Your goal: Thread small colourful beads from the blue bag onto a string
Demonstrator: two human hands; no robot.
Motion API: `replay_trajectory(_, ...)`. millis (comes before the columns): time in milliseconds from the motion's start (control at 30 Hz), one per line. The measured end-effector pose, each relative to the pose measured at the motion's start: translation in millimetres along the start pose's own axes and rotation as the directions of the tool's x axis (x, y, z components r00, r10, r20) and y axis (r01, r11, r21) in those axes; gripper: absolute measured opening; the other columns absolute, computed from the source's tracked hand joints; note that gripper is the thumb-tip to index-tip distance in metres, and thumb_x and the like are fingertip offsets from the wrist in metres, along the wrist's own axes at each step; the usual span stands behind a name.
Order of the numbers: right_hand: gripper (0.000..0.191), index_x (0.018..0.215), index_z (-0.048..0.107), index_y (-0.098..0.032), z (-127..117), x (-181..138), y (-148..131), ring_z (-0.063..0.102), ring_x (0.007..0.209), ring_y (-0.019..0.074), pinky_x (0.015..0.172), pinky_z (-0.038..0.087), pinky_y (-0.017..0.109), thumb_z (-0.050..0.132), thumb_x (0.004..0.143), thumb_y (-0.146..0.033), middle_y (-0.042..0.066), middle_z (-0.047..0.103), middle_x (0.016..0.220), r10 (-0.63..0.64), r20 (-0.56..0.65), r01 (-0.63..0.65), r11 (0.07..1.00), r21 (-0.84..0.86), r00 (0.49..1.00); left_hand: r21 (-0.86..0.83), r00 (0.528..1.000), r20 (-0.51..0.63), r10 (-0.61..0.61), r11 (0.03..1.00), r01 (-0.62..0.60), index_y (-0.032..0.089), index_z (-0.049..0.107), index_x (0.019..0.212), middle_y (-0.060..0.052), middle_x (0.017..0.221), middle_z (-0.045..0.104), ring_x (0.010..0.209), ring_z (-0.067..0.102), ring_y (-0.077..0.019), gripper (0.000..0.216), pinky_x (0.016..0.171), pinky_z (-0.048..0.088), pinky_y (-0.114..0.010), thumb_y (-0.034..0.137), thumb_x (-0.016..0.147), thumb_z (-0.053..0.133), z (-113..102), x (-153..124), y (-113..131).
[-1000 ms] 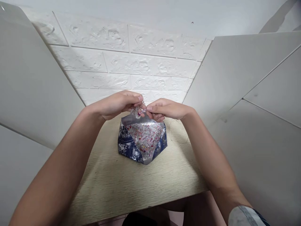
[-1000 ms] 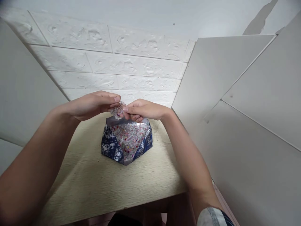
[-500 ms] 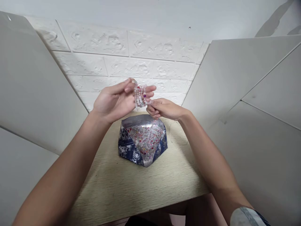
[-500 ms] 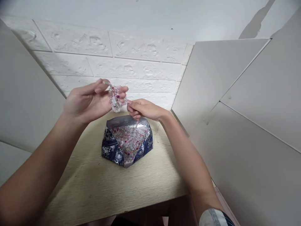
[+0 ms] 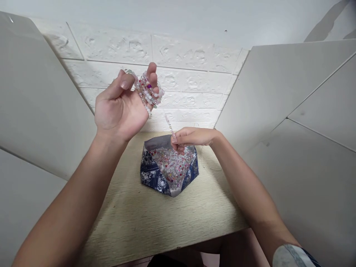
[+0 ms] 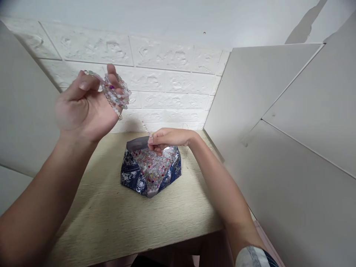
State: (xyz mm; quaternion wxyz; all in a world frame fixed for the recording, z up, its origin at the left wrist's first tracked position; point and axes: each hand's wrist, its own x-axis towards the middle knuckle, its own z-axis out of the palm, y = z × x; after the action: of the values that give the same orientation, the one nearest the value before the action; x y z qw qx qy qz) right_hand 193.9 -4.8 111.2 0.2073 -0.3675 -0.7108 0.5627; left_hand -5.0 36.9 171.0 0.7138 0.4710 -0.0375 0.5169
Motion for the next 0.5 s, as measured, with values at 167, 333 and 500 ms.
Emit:
replay_trajectory(167, 0.023, 0.083, 0.062, -0.013, -1.5, 4.3, 5.3, 0.057, 0.068, 0.0109, 0.075, 0.045, 0.028, 0.051, 0.092, -0.031, 0.001, 0.061, 0.070, 0.115, 0.128, -0.097, 0.985, -0.144, 0.985, -0.035, 0.996, 0.004, -0.089, 0.995, 0.089, 0.018, 0.038, 0.062, -0.006, 0.092, 0.066, 0.098, 0.066, -0.0184, 0.040, 0.085, 0.051, -0.033, 0.022, 0.100, 0.027, 4.1, -0.6, -1.0)
replay_trajectory(333, 0.034, 0.075, 0.062, -0.012, 2.0, 7.4, 7.1, 0.053, 0.064, 0.0099, 0.071, 0.043, 0.027, 0.045, 0.095, -0.034, 0.002, 0.058, 0.066, 0.186, 0.095, -0.157, 0.956, -0.249, 0.978, -0.071, 0.996, 0.065, 0.056, 0.996, -0.051, 0.018, 0.039, 0.065, -0.007, 0.110, 0.064, 0.107, 0.061, -0.0151, 0.037, 0.092, 0.047, -0.028, 0.021, 0.100, 0.026, 1.1, 0.1, 1.6)
replay_trajectory(500, 0.048, 0.058, 0.036, -0.019, 8.5, 5.3, -5.2, 0.030, 0.049, 0.0054, 0.055, 0.043, 0.023, 0.048, 0.091, -0.050, -0.008, 0.028, 0.057, -0.023, -0.107, 0.019, 0.999, -0.040, 0.994, 0.096, 0.991, 0.100, -0.090, 0.992, 0.081, 0.014, 0.042, 0.066, -0.007, 0.087, 0.061, 0.117, 0.057, -0.0240, 0.035, 0.099, 0.042, -0.037, 0.016, 0.099, 0.029, -9.5, 4.8, -1.5)
